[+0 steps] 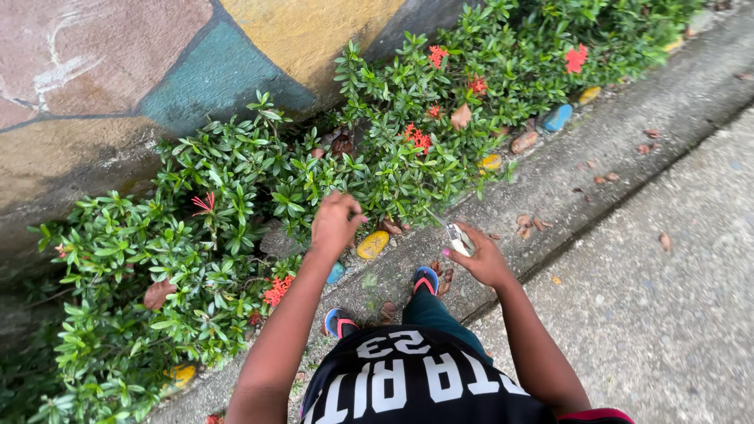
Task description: The person uses pruning shears to trim a flowering shrub along a curb. They repeatedly reach into the foliage, cut small branches, and drop the cuttings onto the ground.
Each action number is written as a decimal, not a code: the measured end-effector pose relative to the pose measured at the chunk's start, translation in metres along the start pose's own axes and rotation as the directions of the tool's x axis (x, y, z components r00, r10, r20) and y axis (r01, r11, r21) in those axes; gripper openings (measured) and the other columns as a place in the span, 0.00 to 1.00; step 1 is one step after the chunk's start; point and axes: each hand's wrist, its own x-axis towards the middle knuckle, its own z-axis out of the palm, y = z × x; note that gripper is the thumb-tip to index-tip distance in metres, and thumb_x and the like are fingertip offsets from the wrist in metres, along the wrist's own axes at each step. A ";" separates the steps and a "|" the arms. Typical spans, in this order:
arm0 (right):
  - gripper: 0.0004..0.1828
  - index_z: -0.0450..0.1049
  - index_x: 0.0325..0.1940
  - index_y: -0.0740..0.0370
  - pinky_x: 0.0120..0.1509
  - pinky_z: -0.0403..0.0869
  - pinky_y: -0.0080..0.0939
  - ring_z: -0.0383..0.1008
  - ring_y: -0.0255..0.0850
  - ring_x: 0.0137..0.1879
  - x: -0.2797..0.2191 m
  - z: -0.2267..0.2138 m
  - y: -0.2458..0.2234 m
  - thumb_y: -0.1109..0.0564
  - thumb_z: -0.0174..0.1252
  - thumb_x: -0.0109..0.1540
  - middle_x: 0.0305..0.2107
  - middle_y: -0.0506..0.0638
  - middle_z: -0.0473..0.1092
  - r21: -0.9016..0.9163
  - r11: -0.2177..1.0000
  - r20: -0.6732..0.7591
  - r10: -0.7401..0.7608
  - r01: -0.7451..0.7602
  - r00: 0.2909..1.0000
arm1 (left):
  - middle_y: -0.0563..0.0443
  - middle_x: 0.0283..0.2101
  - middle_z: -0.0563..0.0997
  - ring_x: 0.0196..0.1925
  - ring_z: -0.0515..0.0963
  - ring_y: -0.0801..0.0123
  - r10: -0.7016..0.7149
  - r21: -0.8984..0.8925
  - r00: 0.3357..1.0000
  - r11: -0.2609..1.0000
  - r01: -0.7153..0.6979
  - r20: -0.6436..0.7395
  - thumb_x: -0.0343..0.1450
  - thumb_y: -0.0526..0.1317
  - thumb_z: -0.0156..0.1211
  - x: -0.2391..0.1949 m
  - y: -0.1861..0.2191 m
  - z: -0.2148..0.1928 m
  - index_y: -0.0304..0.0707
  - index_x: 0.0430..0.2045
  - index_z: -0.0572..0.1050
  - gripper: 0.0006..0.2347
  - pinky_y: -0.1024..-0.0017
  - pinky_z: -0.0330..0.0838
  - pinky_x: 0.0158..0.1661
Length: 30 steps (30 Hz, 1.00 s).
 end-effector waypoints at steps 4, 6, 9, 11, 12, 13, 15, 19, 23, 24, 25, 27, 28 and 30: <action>0.50 0.65 0.71 0.50 0.64 0.73 0.51 0.75 0.52 0.61 0.028 -0.014 0.013 0.32 0.67 0.49 0.62 0.56 0.70 0.045 0.988 0.276 0.132 -0.150 0.952 | 0.33 0.45 0.76 0.50 0.74 0.39 0.001 0.019 0.928 1.000 0.007 -0.372 0.51 0.38 0.80 0.013 -0.002 0.014 0.36 0.41 0.80 0.24 0.52 0.72 0.47; 0.49 0.63 0.73 0.52 0.67 0.71 0.50 0.74 0.51 0.63 0.049 -0.017 0.025 0.32 0.66 0.51 0.62 0.57 0.70 0.025 0.995 0.436 0.079 -0.100 0.897 | 0.29 0.47 0.76 0.49 0.76 0.33 -0.006 0.036 0.888 0.999 0.025 -0.459 0.48 0.36 0.80 0.019 -0.007 0.032 0.34 0.42 0.81 0.27 0.48 0.74 0.42; 0.46 0.63 0.73 0.60 0.66 0.71 0.50 0.73 0.50 0.63 0.092 -0.003 0.043 0.32 0.64 0.58 0.62 0.59 0.69 0.060 0.996 0.627 -0.085 0.061 0.775 | 0.36 0.42 0.81 0.40 0.83 0.47 -0.240 -0.154 0.883 0.969 0.193 -0.403 0.64 0.33 0.73 0.031 -0.023 0.061 0.38 0.42 0.81 0.13 0.58 0.78 0.42; 0.45 0.63 0.72 0.62 0.59 0.75 0.49 0.75 0.48 0.58 0.114 0.009 0.049 0.32 0.61 0.60 0.57 0.60 0.71 0.101 0.995 0.750 -0.058 -0.028 0.659 | 0.37 0.40 0.83 0.36 0.85 0.51 -0.264 -0.254 0.811 0.956 0.147 -0.522 0.65 0.30 0.68 0.028 -0.024 0.075 0.35 0.37 0.81 0.09 0.61 0.80 0.40; 0.44 0.63 0.71 0.59 0.53 0.78 0.48 0.78 0.47 0.52 0.125 0.024 0.044 0.31 0.58 0.59 0.51 0.60 0.74 0.091 0.981 0.814 0.027 -0.174 0.580 | 0.38 0.39 0.84 0.34 0.86 0.53 -0.276 -0.297 0.769 0.948 0.117 -0.576 0.65 0.28 0.66 0.025 -0.019 0.077 0.33 0.35 0.81 0.07 0.62 0.81 0.39; 0.43 0.62 0.70 0.57 0.46 0.82 0.47 0.81 0.45 0.47 0.134 0.036 0.039 0.31 0.56 0.58 0.46 0.60 0.77 0.059 0.946 0.868 0.110 -0.319 0.485 | 0.40 0.39 0.84 0.31 0.85 0.51 -0.408 -0.419 0.776 0.885 0.205 -0.481 0.67 0.29 0.64 0.020 -0.012 0.079 0.32 0.33 0.80 0.05 0.60 0.80 0.35; 0.40 0.66 0.65 0.64 0.43 0.83 0.42 0.81 0.42 0.43 0.149 0.053 0.023 0.32 0.57 0.61 0.42 0.57 0.76 0.124 0.900 0.905 0.069 -0.417 0.419 | 0.45 0.41 0.84 0.26 0.85 0.47 -0.616 -0.619 0.746 0.695 0.365 -0.252 0.70 0.30 0.59 0.011 0.002 0.079 0.31 0.31 0.77 0.01 0.56 0.78 0.27; 0.29 0.72 0.56 0.56 0.38 0.82 0.38 0.80 0.37 0.35 0.174 0.078 -0.018 0.35 0.57 0.60 0.33 0.50 0.75 0.222 0.773 0.932 0.010 -0.594 0.363 | 0.40 0.32 0.84 0.34 0.84 0.50 -0.329 -0.291 0.688 0.940 0.176 -0.647 0.66 0.27 0.64 0.016 0.012 0.090 0.31 0.25 0.79 0.01 0.61 0.78 0.39; 0.24 0.73 0.41 0.67 0.27 0.73 0.39 0.73 0.37 0.25 0.186 0.105 -0.028 0.40 0.61 0.66 0.25 0.50 0.72 0.237 0.869 0.913 -0.047 -0.433 0.406 | 0.40 0.32 0.84 0.34 0.84 0.49 -0.393 -0.309 0.647 0.919 0.246 -0.653 0.66 0.27 0.63 0.014 0.008 0.101 0.31 0.26 0.80 0.02 0.60 0.78 0.38; 0.24 0.72 0.40 0.67 0.26 0.70 0.38 0.71 0.36 0.24 0.187 0.111 -0.025 0.41 0.62 0.66 0.24 0.49 0.71 0.246 0.884 0.902 -0.057 -0.399 0.429 | 0.40 0.32 0.84 0.34 0.84 0.49 -0.399 -0.313 0.642 0.916 0.251 -0.655 0.66 0.27 0.62 0.012 0.008 0.101 0.32 0.26 0.80 0.03 0.61 0.78 0.38; 0.24 0.71 0.38 0.67 0.24 0.67 0.38 0.68 0.34 0.22 0.185 0.112 -0.020 0.41 0.63 0.66 0.23 0.47 0.70 0.253 0.895 0.887 -0.063 -0.367 0.457 | 0.40 0.32 0.84 0.34 0.84 0.49 -0.385 -0.312 0.645 0.922 0.231 -0.660 0.66 0.27 0.63 0.009 0.008 0.101 0.32 0.26 0.80 0.02 0.61 0.78 0.38; 0.29 0.73 0.37 0.73 0.24 0.70 0.38 0.69 0.36 0.21 0.176 0.100 -0.011 0.40 0.63 0.68 0.21 0.50 0.70 0.172 0.966 0.870 -0.058 -0.192 0.489 | 0.40 0.32 0.83 0.33 0.84 0.49 -0.344 -0.308 0.647 0.935 0.174 -0.680 0.66 0.29 0.65 0.011 0.009 0.089 0.32 0.27 0.80 0.01 0.61 0.78 0.37; 0.31 0.73 0.36 0.75 0.25 0.71 0.38 0.70 0.37 0.20 0.176 0.090 -0.011 0.39 0.63 0.69 0.19 0.52 0.71 0.127 0.987 0.858 -0.060 -0.097 0.510 | 0.41 0.35 0.83 0.36 0.84 0.50 -0.350 -0.306 0.667 0.933 0.189 -0.658 0.68 0.30 0.65 0.018 0.012 0.080 0.33 0.30 0.80 0.02 0.61 0.78 0.40; 0.26 0.75 0.46 0.66 0.26 0.73 0.37 0.72 0.36 0.22 0.166 0.053 -0.010 0.38 0.61 0.65 0.23 0.50 0.73 0.122 0.992 0.869 -0.099 -0.016 0.484 | 0.42 0.41 0.83 0.42 0.83 0.52 -0.376 -0.300 0.713 0.924 0.239 -0.591 0.72 0.31 0.67 0.019 0.028 0.063 0.35 0.36 0.80 0.03 0.63 0.78 0.45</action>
